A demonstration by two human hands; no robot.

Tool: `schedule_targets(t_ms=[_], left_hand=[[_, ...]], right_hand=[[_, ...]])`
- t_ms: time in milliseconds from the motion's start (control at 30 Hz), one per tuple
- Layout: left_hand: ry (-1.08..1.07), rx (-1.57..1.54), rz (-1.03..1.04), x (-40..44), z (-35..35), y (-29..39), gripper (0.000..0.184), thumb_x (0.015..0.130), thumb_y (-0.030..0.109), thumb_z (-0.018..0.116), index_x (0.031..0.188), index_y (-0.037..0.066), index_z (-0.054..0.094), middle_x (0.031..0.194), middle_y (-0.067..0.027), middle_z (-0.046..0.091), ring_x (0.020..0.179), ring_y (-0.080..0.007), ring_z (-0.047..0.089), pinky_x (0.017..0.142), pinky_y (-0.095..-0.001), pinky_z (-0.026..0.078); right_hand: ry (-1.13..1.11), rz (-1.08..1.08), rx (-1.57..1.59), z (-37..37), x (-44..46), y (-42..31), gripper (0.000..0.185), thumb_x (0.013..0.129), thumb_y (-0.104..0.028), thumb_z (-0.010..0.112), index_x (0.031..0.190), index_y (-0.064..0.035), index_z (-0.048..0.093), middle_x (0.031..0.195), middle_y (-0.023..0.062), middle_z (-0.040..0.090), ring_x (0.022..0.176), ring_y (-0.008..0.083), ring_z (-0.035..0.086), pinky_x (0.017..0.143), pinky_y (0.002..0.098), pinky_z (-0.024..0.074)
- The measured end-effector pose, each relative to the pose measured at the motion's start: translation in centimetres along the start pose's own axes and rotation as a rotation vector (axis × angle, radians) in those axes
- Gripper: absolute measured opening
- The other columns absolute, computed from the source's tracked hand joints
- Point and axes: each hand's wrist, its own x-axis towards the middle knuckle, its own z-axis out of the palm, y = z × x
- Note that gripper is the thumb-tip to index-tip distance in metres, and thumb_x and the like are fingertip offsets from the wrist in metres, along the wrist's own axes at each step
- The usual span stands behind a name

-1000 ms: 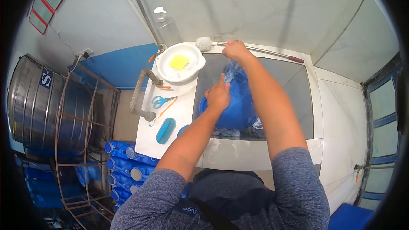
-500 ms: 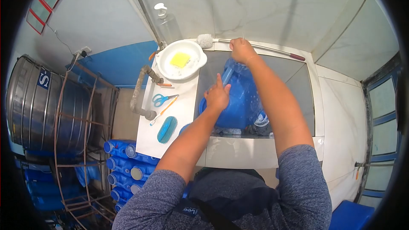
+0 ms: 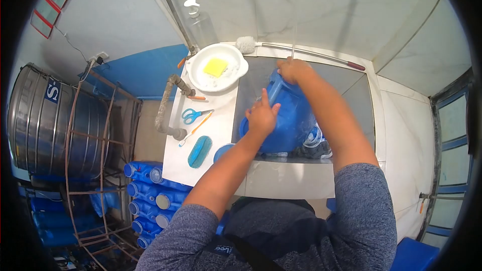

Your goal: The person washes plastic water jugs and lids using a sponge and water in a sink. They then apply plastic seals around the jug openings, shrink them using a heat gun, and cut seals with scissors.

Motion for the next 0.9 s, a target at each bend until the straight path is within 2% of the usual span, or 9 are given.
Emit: schedule_targets(t_ms=[233,367,467,500,567,633,733,800,900], left_hand=[[-0.012,-0.014,0.054,-0.5,0.2,-0.6,0.074,0.1,0.049,0.052,0.155,0.006,0.029,0.126,-0.0219,0.063,0.116,-0.0405,0.06,0.102,-0.0617,0.037],[-0.155,-0.027,-0.142,0.7,-1.9,0.5,0.071,0.101,0.047,0.049,0.155,0.007,0.03,0.133,-0.0196,0.062,0.122,-0.04,0.058,0.103,-0.0625,0.034],[-0.156,-0.076,-0.257,2.6,-1.2,-0.1,0.066,0.103,0.047,0.044,0.155,0.008,0.031,0.133,-0.0203,0.062,0.125,-0.0415,0.057,0.105,-0.0651,0.032],[-0.164,-0.077,-0.255,3.1,-0.9,-0.2,0.066,0.103,0.047,0.044,0.155,0.008,0.031,0.133,-0.0203,0.062,0.125,-0.0415,0.057,0.105,-0.0651,0.032],[-0.138,-0.093,-0.276,3.9,-0.5,-0.2,0.062,0.104,0.048,0.039,0.152,0.008,0.036,0.132,-0.0214,0.062,0.123,-0.043,0.058,0.106,-0.0675,0.03],[-0.162,-0.082,-0.262,4.6,-0.6,-0.1,0.061,0.104,0.049,0.037,0.151,0.009,0.036,0.131,-0.0224,0.063,0.122,-0.044,0.058,0.104,-0.0697,0.029],[-0.135,-0.098,-0.267,4.8,0.1,-0.1,0.056,0.104,0.049,0.037,0.143,0.008,0.042,0.127,-0.024,0.064,0.119,-0.0446,0.06,0.105,-0.0711,0.027],[-0.083,-0.124,-0.275,5.3,0.4,0.1,0.052,0.105,0.047,0.038,0.137,0.007,0.048,0.123,-0.0245,0.066,0.116,-0.0441,0.062,0.107,-0.0703,0.024],[-0.135,-0.05,-0.258,5.4,-0.1,0.8,0.052,0.105,0.048,0.039,0.135,0.007,0.05,0.121,-0.0232,0.067,0.114,-0.044,0.063,0.108,-0.0696,0.023]], right_hand=[[-0.309,0.247,-0.206,-3.2,0.3,-1.3,0.051,0.1,-0.05,0.045,0.124,-0.0118,0.07,0.128,0.0149,0.067,0.12,0.0298,0.063,0.097,0.0444,0.0515],[-0.146,0.155,-0.065,1.3,2.6,1.6,0.046,0.098,-0.045,0.051,0.117,-0.0092,0.072,0.117,0.0131,0.072,0.109,0.0322,0.068,0.09,0.0445,0.0537],[-0.014,0.063,0.64,0.1,2.4,2.9,0.015,0.09,-0.016,0.064,0.093,-0.0017,0.068,0.086,0.0059,0.069,0.075,0.0164,0.063,0.068,0.0329,0.0527],[-0.018,0.07,0.64,-0.7,1.7,2.5,0.015,0.09,-0.016,0.064,0.093,-0.0017,0.068,0.086,0.0059,0.069,0.075,0.0164,0.063,0.068,0.0329,0.0527],[-0.576,-0.053,0.861,-4.0,-0.3,1.5,0.01,0.087,-0.01,0.061,0.09,-0.0039,0.067,0.085,0.0051,0.069,0.074,0.0148,0.063,0.067,0.0308,0.0524],[-0.325,0.068,1.157,-4.4,-0.1,1.3,0.016,0.082,0.003,0.054,0.092,-0.0045,0.064,0.087,0.007,0.068,0.076,0.0144,0.065,0.07,0.0301,0.0558],[-0.232,0.161,1.112,-5.5,-0.4,0.7,0.017,0.083,0.005,0.053,0.094,-0.0036,0.062,0.089,0.008,0.068,0.079,0.0159,0.068,0.072,0.031,0.0582],[-0.692,-0.106,0.94,-6.8,-0.9,0.7,0.013,0.086,0.004,0.054,0.093,-0.0029,0.062,0.092,0.0085,0.069,0.082,0.0167,0.069,0.074,0.0305,0.059],[-0.221,-0.035,1.424,-7.0,0.3,0.8,0.011,0.089,0.002,0.057,0.097,-0.0025,0.063,0.094,0.0086,0.069,0.083,0.0169,0.069,0.072,0.0296,0.0592]])
